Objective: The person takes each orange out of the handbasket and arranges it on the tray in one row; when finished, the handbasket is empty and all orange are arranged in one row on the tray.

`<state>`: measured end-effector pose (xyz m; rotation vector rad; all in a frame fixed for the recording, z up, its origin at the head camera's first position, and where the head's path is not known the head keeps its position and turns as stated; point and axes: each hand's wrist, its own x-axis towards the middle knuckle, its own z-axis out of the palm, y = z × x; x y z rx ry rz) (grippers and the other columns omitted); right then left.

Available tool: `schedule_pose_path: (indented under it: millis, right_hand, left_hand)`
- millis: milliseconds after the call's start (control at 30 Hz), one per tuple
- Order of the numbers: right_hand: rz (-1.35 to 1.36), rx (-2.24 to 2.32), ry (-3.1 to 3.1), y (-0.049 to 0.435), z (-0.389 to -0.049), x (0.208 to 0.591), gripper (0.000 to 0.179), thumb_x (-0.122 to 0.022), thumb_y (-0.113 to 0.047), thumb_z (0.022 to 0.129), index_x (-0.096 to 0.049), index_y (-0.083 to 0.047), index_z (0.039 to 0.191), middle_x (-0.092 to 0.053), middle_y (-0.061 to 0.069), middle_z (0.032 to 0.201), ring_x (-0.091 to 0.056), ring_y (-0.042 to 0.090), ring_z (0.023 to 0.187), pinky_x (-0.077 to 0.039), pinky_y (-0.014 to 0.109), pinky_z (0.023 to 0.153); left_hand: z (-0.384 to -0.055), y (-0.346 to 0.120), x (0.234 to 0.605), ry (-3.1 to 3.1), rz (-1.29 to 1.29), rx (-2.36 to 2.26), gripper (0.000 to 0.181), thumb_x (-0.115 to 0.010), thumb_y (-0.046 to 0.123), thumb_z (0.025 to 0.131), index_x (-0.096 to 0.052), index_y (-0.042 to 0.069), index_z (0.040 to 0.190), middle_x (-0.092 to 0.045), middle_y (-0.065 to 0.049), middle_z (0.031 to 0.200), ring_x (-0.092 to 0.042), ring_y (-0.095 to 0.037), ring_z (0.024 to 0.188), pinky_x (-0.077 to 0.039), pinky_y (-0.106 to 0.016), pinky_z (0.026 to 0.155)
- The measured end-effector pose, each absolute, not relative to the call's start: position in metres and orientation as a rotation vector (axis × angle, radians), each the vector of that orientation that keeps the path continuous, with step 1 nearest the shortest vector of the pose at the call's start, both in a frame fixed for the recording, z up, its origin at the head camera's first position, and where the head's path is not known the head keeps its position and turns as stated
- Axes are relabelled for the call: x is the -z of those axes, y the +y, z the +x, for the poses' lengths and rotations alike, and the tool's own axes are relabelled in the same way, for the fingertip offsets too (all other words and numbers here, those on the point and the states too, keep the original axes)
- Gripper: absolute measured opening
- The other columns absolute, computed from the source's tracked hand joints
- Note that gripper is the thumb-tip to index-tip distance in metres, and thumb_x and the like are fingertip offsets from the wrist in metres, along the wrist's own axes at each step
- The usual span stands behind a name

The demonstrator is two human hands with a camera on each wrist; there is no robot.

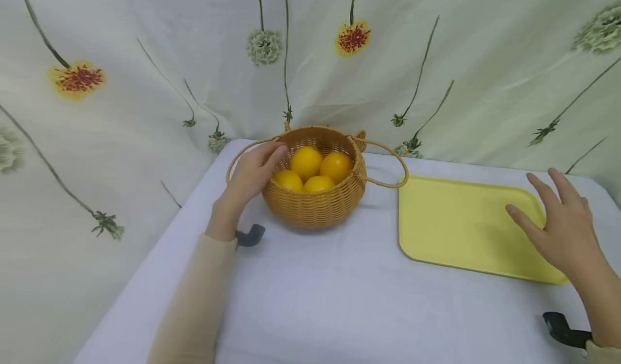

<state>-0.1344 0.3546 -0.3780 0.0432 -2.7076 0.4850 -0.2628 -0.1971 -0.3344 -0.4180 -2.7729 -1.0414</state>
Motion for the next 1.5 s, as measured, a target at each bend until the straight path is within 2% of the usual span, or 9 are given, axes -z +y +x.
schedule_pose_path:
  millis: [233, 600, 867, 1100, 1333, 1500]
  right_hand:
    - [0.135, -0.607, -2.711, 0.331, -0.134, 0.376, 0.077, -0.062, -0.038, 0.105, -0.028, -0.001, 0.164, -0.008, 0.031, 0.173, -0.011, 0.065, 0.152, -0.009, 0.084, 0.114]
    - [0.295, -0.760, -2.709, 0.270, -0.155, 0.330, 0.075, -0.067, -0.032, 0.103, -0.031, -0.010, 0.166, -0.011, 0.023, 0.175, -0.020, 0.058, 0.153, -0.022, 0.086, 0.103]
    - [0.376, -0.901, -2.691, 0.217, -0.169, 0.303, 0.075, -0.068, -0.035, 0.102, -0.033, -0.015, 0.166, -0.015, 0.018, 0.176, -0.022, 0.053, 0.156, -0.024, 0.082, 0.109]
    - [0.481, -0.944, -2.676, 0.175, -0.177, 0.294, 0.074, -0.070, -0.035, 0.101, -0.037, -0.015, 0.164, -0.021, 0.016, 0.174, -0.027, 0.049, 0.156, -0.028, 0.077, 0.114]
    - [0.582, -0.963, -2.667, 0.142, -0.188, 0.289, 0.070, -0.069, -0.034, 0.102, -0.040, -0.013, 0.162, -0.026, 0.017, 0.173, -0.027, 0.047, 0.157, -0.024, 0.077, 0.117]
    - [0.607, -0.984, -2.689, 0.123, -0.202, 0.287, 0.067, -0.069, -0.034, 0.102, -0.043, -0.012, 0.161, -0.031, 0.016, 0.171, -0.026, 0.041, 0.158, -0.023, 0.072, 0.121]
  left_hand:
    - [-0.260, -0.202, 0.339, -2.736, -0.442, 1.035, 0.059, -0.043, 0.055, 0.110, -0.063, 0.012, 0.144, -0.064, -0.010, 0.146, -0.057, -0.032, 0.138, -0.041, -0.050, 0.119]
    - [-0.262, -0.199, 0.339, -2.662, -0.476, 1.028, 0.057, -0.044, 0.053, 0.110, -0.067, 0.010, 0.137, -0.068, -0.010, 0.140, -0.061, -0.030, 0.133, -0.044, -0.048, 0.117]
    - [-0.260, -0.197, 0.335, -2.683, -0.425, 1.017, 0.051, -0.046, 0.050, 0.110, -0.068, 0.011, 0.134, -0.070, -0.009, 0.135, -0.063, -0.030, 0.126, -0.048, -0.048, 0.112]
    - [-0.259, -0.196, 0.335, -2.684, -0.395, 1.014, 0.041, -0.050, 0.038, 0.109, -0.070, 0.011, 0.133, -0.070, -0.008, 0.136, -0.065, -0.030, 0.123, -0.049, -0.049, 0.109]
    - [-0.260, -0.196, 0.336, -2.690, -0.371, 0.989, 0.040, -0.050, 0.036, 0.108, -0.070, 0.012, 0.132, -0.071, -0.007, 0.135, -0.064, -0.030, 0.124, -0.049, -0.049, 0.109]
    - [-0.262, -0.195, 0.337, -2.691, -0.365, 0.981, 0.038, -0.051, 0.036, 0.108, -0.071, 0.013, 0.131, -0.072, -0.006, 0.134, -0.065, -0.030, 0.123, -0.049, -0.049, 0.109]
